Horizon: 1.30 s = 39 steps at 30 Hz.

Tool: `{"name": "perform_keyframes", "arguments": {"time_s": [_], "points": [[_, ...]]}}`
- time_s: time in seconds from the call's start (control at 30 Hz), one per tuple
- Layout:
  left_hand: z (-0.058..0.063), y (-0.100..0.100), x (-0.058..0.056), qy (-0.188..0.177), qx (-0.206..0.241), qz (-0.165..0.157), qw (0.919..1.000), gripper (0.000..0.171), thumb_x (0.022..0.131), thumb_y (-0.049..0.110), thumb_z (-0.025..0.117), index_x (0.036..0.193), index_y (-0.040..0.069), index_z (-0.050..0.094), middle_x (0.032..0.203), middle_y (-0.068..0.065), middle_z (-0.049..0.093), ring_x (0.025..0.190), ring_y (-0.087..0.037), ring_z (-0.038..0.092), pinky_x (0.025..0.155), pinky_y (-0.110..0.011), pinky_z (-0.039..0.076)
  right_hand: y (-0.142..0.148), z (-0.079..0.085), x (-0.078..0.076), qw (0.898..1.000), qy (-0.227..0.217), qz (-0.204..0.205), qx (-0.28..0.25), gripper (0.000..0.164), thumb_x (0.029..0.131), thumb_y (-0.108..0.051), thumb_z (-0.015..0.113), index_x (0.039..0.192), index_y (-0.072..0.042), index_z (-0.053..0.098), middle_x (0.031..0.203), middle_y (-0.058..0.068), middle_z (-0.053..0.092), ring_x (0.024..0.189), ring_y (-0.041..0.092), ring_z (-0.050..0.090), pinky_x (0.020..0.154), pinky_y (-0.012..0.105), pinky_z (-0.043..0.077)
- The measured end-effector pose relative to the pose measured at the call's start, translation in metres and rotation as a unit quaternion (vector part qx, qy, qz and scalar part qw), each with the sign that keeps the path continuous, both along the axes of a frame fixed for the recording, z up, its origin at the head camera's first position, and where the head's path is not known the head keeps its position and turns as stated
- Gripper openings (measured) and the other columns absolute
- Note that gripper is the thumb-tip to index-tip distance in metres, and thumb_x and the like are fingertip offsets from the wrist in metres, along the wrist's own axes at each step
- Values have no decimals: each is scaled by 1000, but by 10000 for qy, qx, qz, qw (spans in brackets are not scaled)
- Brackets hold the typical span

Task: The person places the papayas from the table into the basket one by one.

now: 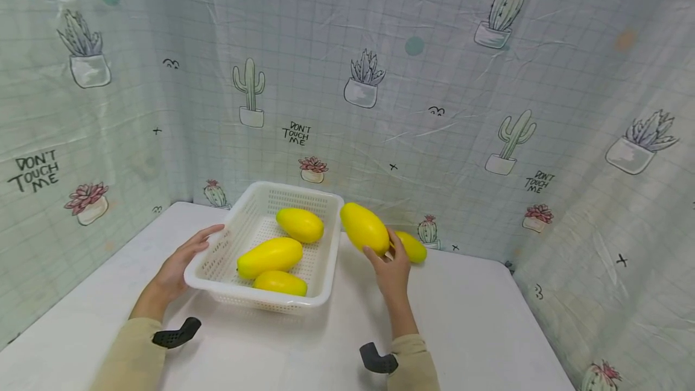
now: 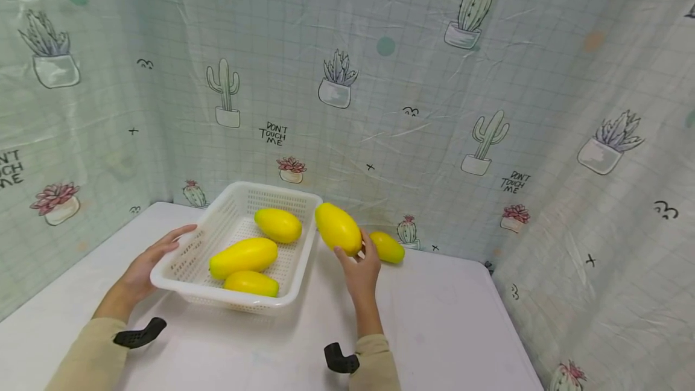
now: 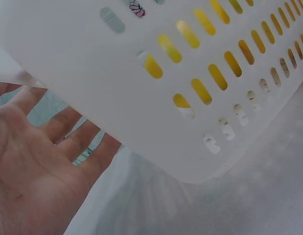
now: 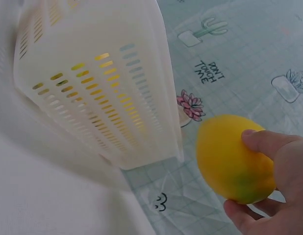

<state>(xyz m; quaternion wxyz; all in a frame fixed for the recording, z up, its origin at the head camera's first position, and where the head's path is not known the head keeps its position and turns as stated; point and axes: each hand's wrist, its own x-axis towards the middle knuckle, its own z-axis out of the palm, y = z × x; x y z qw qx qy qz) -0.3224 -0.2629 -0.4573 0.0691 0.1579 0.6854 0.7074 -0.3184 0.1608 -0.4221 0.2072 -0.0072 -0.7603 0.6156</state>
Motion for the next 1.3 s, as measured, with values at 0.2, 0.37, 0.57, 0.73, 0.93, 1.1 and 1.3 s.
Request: {"name": "perform_keyframes", "arguments": {"time_s": [0.2, 0.37, 0.57, 0.73, 0.93, 1.1, 1.3], "points": [[-1, 0, 0, -11, -39, 100, 9999, 48, 100, 30, 25, 147, 23, 17, 153, -5, 15, 115, -9, 51, 87, -30, 51, -2, 6, 2, 9997, -138, 187, -86, 68, 75, -22, 75, 135, -15, 43, 136, 6, 45, 120, 28, 46, 95, 42, 46], [-2, 0, 1, -10, -55, 109, 9999, 48, 100, 31, 26, 147, 24, 18, 153, -4, 16, 114, -9, 51, 87, -31, 51, -5, 8, 6, 9995, -163, 273, -60, 68, 74, -27, 75, 134, -18, 45, 136, 1, 45, 119, 25, 48, 94, 39, 47], [-2, -1, 2, -9, -149, 224, 9996, 48, 100, 32, 26, 146, 25, 18, 153, -5, 16, 113, -8, 52, 86, -31, 51, -7, 9, 6, 9993, -139, 315, -166, 65, 76, -22, 74, 133, -16, 45, 137, 5, 44, 120, 28, 48, 93, 40, 47], [-1, -1, 2, -25, -120, 210, 9997, 48, 100, 31, 26, 146, 24, 19, 153, -5, 15, 114, -10, 52, 87, -31, 51, -10, 7, 5, 9995, -53, 274, -116, 61, 75, -27, 74, 130, -22, 48, 133, 0, 47, 116, 23, 51, 89, 32, 50], [-1, -1, 0, -32, 7, 98, 9999, 47, 100, 30, 26, 147, 24, 18, 154, -5, 13, 115, -8, 51, 87, -30, 50, -11, 4, 5, 9996, 123, 249, -43, 59, 75, -32, 74, 128, -26, 48, 132, -5, 47, 116, 20, 51, 89, 31, 49], [-1, -1, 0, -70, 35, 62, 10000, 47, 100, 30, 25, 147, 24, 18, 154, -6, 13, 115, -9, 51, 87, -30, 50, -11, 3, 5, 9990, 285, 334, -9, 59, 76, -31, 73, 128, -24, 48, 133, -2, 47, 117, 22, 51, 91, 34, 48], [-3, -1, -1, -24, -52, 127, 9999, 48, 100, 31, 26, 147, 24, 18, 153, -6, 14, 114, -9, 51, 87, -32, 51, -11, 3, 5, 9986, 328, 421, -62, 61, 75, -31, 74, 129, -20, 48, 134, 1, 46, 118, 24, 50, 92, 36, 48]]}}
